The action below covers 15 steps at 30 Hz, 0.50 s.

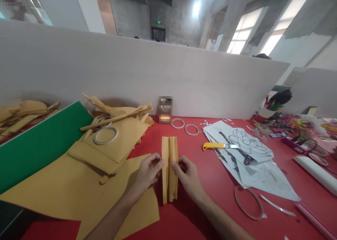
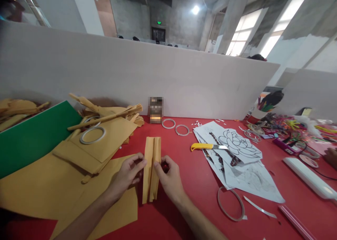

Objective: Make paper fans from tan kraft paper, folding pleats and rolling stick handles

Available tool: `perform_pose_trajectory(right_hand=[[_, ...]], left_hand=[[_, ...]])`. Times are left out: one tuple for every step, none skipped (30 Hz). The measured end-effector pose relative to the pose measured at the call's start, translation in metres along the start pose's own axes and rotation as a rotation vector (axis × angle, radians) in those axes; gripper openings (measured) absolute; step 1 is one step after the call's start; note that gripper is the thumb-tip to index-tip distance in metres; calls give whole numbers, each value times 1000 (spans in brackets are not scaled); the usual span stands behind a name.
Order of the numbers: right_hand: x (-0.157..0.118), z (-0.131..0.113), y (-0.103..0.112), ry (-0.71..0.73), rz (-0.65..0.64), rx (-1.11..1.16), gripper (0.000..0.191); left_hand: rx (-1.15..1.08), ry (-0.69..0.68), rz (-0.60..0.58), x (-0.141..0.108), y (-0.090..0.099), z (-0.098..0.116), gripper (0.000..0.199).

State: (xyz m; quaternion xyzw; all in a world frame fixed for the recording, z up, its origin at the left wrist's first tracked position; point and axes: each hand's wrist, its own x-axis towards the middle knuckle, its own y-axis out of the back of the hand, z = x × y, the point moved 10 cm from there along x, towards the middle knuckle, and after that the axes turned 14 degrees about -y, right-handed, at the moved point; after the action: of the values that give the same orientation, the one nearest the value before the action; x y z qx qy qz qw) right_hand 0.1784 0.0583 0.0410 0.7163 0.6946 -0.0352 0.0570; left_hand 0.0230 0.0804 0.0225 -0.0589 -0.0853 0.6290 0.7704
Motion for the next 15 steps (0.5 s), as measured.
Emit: perform_pose_trajectory(right_hand=[[3, 1, 4, -10, 5, 34, 46], [6, 2, 9, -16, 18, 59, 48], [9, 1, 15, -21, 36, 71, 49], [12, 1, 22, -26, 57, 73, 50], [15, 0, 29, -31, 79, 68, 50], [18, -1, 36, -34, 99, 59, 51], [20, -1, 42, -37, 118, 49, 51], [22, -2, 48, -40, 135, 39, 51], [23, -2, 53, -46, 146, 31, 51], [25, -2, 58, -54, 152, 27, 51], [26, -1, 62, -67, 146, 26, 51], [28, 0, 63, -84, 127, 30, 51], [31, 0, 64, -101, 101, 33, 51], [34, -1, 64, -114, 74, 31, 51], [37, -3, 64, -120, 53, 18, 50]], left_hand=[[-15, 18, 26, 0, 4, -3, 44], [-32, 34, 60, 0, 9, -5, 42], [-49, 46, 97, 0, 15, -8, 41], [-67, 50, 133, 0, 20, -9, 39], [-84, 46, 166, 1, 25, -10, 38], [-100, 34, 188, 2, 29, -10, 37], [-115, 16, 203, 3, 32, -9, 37], [-125, -5, 208, 4, 34, -7, 37], [-129, -23, 210, 4, 35, -6, 37], [-129, -36, 210, 5, 36, -4, 38], [-127, -41, 207, 5, 36, -3, 38], [-123, -37, 196, 5, 35, -3, 37], [-117, -27, 172, 6, 33, -3, 35], [-108, -22, 142, 6, 30, -3, 33], [-95, -24, 113, 6, 27, -2, 31]])
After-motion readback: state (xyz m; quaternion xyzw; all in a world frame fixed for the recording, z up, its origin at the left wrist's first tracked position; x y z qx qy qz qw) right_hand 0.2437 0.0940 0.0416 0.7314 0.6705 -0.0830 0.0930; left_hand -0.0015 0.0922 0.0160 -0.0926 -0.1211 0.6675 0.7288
